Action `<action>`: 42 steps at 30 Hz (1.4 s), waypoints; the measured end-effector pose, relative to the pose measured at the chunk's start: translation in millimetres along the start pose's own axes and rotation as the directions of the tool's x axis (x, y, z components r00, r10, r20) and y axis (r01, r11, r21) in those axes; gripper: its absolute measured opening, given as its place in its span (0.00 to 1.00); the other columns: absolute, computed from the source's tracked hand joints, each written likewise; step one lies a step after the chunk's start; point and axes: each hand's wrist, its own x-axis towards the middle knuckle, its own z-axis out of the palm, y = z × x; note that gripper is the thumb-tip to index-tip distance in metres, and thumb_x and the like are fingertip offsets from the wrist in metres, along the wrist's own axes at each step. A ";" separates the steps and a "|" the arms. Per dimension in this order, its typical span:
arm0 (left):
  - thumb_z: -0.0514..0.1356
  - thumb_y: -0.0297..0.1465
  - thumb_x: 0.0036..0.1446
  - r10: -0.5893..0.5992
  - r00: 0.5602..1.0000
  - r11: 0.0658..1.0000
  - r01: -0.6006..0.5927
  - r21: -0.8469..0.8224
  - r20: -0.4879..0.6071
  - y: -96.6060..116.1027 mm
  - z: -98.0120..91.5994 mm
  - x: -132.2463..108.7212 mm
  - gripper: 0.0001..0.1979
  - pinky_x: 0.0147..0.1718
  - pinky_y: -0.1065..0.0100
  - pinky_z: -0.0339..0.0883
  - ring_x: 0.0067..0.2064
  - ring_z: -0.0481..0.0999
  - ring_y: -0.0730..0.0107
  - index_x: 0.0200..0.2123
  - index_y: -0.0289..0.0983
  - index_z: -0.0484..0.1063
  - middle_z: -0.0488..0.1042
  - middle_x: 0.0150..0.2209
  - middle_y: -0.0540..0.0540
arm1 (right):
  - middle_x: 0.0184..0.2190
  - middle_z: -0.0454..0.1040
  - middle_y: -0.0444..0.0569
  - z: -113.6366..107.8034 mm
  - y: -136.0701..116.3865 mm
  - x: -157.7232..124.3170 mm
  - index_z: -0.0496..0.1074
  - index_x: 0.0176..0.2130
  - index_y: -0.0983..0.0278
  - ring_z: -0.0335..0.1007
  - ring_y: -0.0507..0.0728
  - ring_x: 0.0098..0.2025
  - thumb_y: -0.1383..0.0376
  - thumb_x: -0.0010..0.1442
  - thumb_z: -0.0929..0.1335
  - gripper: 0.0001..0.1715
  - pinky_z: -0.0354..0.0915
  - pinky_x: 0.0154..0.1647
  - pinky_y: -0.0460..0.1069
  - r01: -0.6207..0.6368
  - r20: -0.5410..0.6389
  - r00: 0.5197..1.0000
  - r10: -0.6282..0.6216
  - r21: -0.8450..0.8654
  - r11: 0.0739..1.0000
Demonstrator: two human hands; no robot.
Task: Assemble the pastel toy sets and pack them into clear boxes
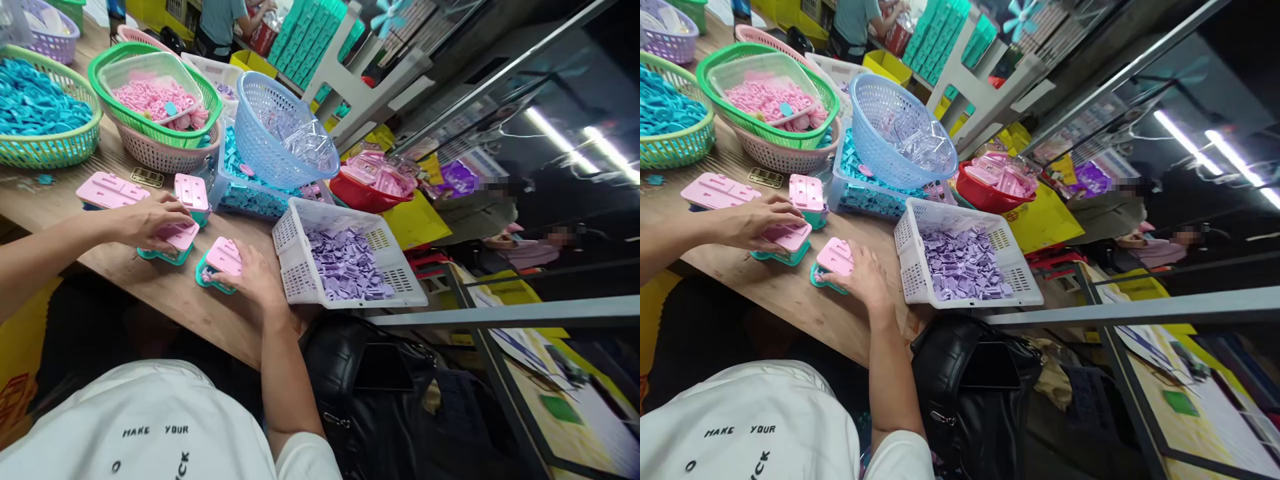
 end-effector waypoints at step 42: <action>0.68 0.49 0.55 -0.151 0.934 0.988 0.130 -0.086 -0.325 -23.3 51.1 -11.9 0.45 0.58 0.55 0.65 0.61 0.73 0.46 0.72 0.45 0.58 0.70 0.65 0.38 | 0.70 0.53 0.52 -8.7 -72.6 144.4 0.64 0.67 0.45 0.50 0.66 0.71 0.43 0.62 0.71 0.38 0.57 0.68 0.65 0.342 0.215 0.930 -0.299 -0.204 0.917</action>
